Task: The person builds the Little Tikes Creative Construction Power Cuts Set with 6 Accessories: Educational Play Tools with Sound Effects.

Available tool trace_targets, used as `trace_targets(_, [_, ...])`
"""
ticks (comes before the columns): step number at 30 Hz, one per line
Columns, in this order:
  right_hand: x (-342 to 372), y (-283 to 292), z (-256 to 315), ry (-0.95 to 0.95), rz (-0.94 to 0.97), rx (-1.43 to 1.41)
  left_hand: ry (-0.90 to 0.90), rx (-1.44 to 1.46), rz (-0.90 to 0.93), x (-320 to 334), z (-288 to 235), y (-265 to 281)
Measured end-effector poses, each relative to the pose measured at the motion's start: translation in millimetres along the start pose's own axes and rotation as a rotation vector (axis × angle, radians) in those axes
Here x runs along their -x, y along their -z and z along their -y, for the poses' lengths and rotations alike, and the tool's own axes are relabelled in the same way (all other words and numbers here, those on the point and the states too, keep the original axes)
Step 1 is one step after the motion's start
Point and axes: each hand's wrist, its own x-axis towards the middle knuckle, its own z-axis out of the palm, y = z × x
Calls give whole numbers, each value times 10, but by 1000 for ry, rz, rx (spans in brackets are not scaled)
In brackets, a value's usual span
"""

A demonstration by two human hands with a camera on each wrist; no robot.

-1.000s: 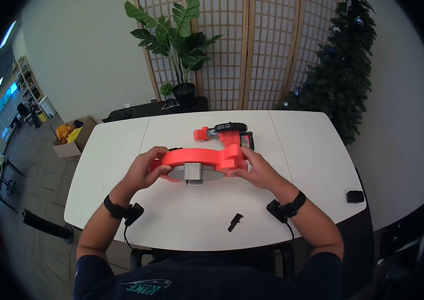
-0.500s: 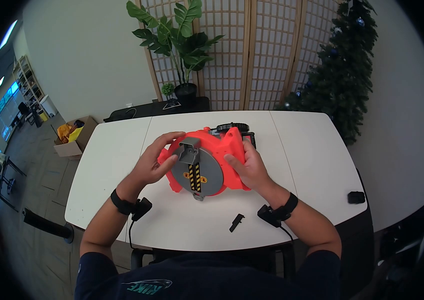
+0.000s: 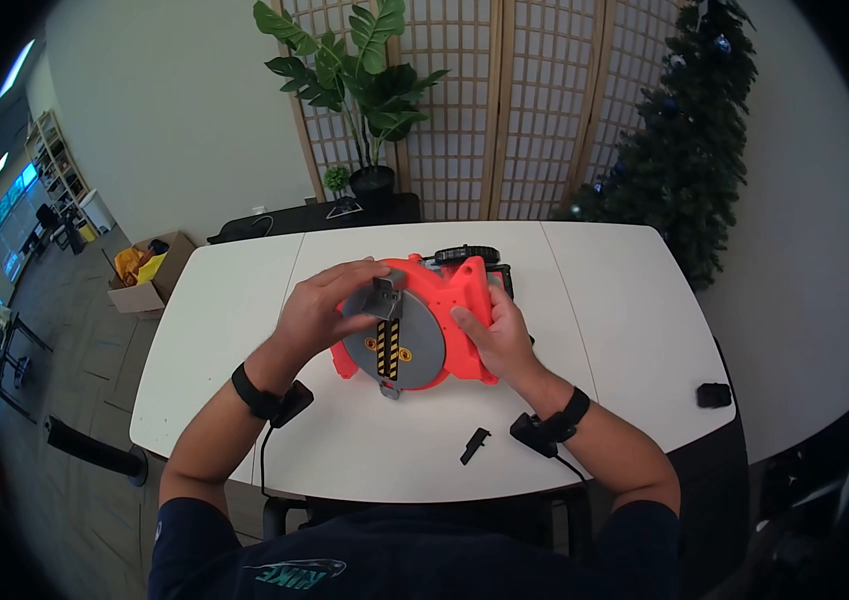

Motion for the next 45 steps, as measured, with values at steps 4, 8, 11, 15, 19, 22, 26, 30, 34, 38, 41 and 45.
trace_targets(4, [34, 9, -28, -57, -37, -96, 145, 32, -26, 11, 52, 18])
trace_targets(8, [-6, 84, -50, -19, -39, -69, 144, 58, -54, -43, 85, -59])
trace_targets(11, [5, 99, -35, -61, -63, -78, 135, 98, -2, -48, 103, -45])
trace_targets(15, [-48, 204, -71, -153, -96, -215, 161, 22, 120, 17, 171, 3])
trace_targets(19, [-25, 243, -114, -312, -151, -268, 270, -14, 351, 200, 257, -28])
trace_targets(22, [2, 279, -219, -397, -177, -282, 416, -8, 502, 330, 312, -88])
trace_targets(26, [60, 328, -338, -497, -163, -235, 526, -64, 675, 388, 308, -161])
trace_targets(30, [99, 297, -393, -597, -155, -280, 503, -91, 686, 527, 349, -301])
trace_targets(34, [126, 268, -437, -736, -183, -216, 497, -174, 728, 596, 352, -372])
trace_targets(38, [150, 229, -498, -786, -166, -233, 459, -197, 773, 588, 327, -367])
trace_targets(41, [146, 246, -556, -786, -121, -259, 479, -204, 820, 570, 313, -354])
trace_targets(45, [107, 224, -408, -830, -88, -243, 397, -258, 744, 648, 436, -437])
